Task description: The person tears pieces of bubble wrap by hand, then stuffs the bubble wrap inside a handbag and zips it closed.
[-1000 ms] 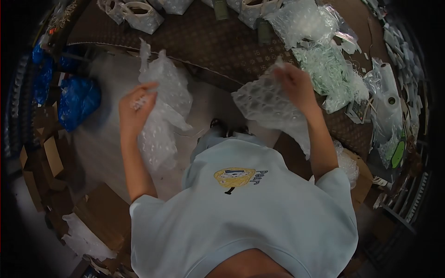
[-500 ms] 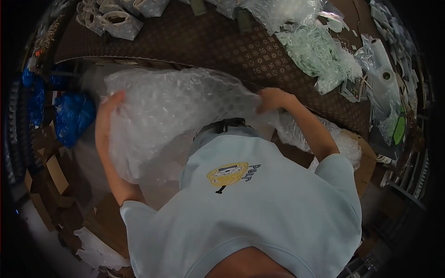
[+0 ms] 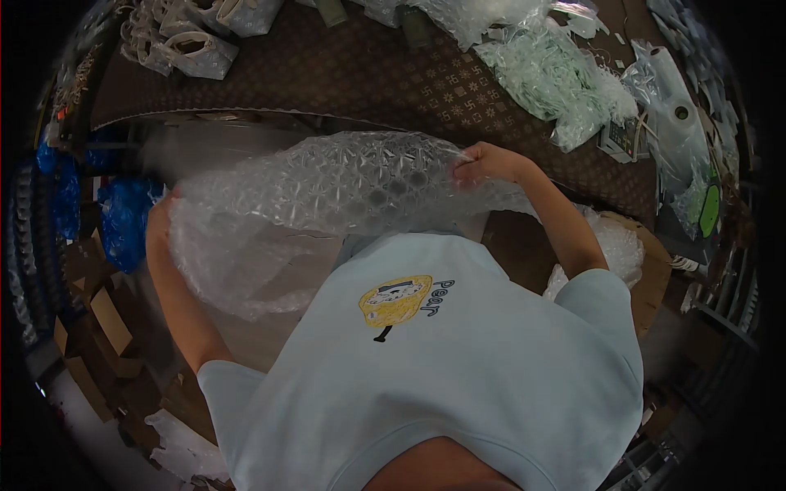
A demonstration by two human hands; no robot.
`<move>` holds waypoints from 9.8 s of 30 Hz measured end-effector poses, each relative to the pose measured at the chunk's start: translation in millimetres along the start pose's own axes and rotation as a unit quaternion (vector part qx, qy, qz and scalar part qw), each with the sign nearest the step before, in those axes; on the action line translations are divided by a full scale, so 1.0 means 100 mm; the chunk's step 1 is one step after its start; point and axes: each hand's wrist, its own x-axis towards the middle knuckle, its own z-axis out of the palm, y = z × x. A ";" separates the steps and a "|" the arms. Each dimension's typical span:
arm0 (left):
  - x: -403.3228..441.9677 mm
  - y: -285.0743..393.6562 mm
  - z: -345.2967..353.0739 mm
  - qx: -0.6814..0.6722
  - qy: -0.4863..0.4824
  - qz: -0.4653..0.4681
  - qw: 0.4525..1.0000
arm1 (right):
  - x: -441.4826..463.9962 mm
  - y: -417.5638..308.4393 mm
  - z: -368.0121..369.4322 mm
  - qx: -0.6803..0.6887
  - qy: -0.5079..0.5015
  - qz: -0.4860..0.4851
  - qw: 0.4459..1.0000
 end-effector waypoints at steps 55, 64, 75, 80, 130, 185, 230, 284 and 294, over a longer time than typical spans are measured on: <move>-0.47 0.67 0.88 -0.179 -0.079 0.161 0.967 | -0.38 0.05 0.98 -0.477 0.416 -0.066 0.771; 0.43 0.20 -0.08 -0.122 0.050 0.149 0.980 | -0.97 0.02 0.27 0.147 0.054 -0.088 0.984; 0.61 -0.08 -0.28 0.019 -0.029 0.040 0.999 | -0.41 -0.13 -0.14 0.095 -0.045 -0.003 0.994; 1.01 -0.70 -0.26 0.092 -0.046 0.094 0.990 | -0.10 -0.25 -0.09 0.044 -0.051 0.038 0.997; -0.81 0.85 1.45 -0.100 -0.137 0.231 0.958 | -0.37 -0.54 0.82 -0.555 0.374 -0.123 0.733; -0.54 0.36 2.22 0.108 -0.201 0.354 0.907 | -0.88 -1.07 0.66 -0.064 0.239 -0.347 0.904; -0.98 0.53 0.83 0.095 -0.037 0.387 0.916 | -0.33 -0.39 0.12 -0.203 0.247 -0.036 0.947; -0.83 0.75 1.79 -0.105 -0.221 0.374 0.895 | -0.40 -0.15 1.23 -0.455 0.406 -0.163 0.776; -0.05 0.36 0.69 0.302 0.053 0.497 0.812 | -0.37 0.65 0.88 -0.475 0.522 -0.139 0.694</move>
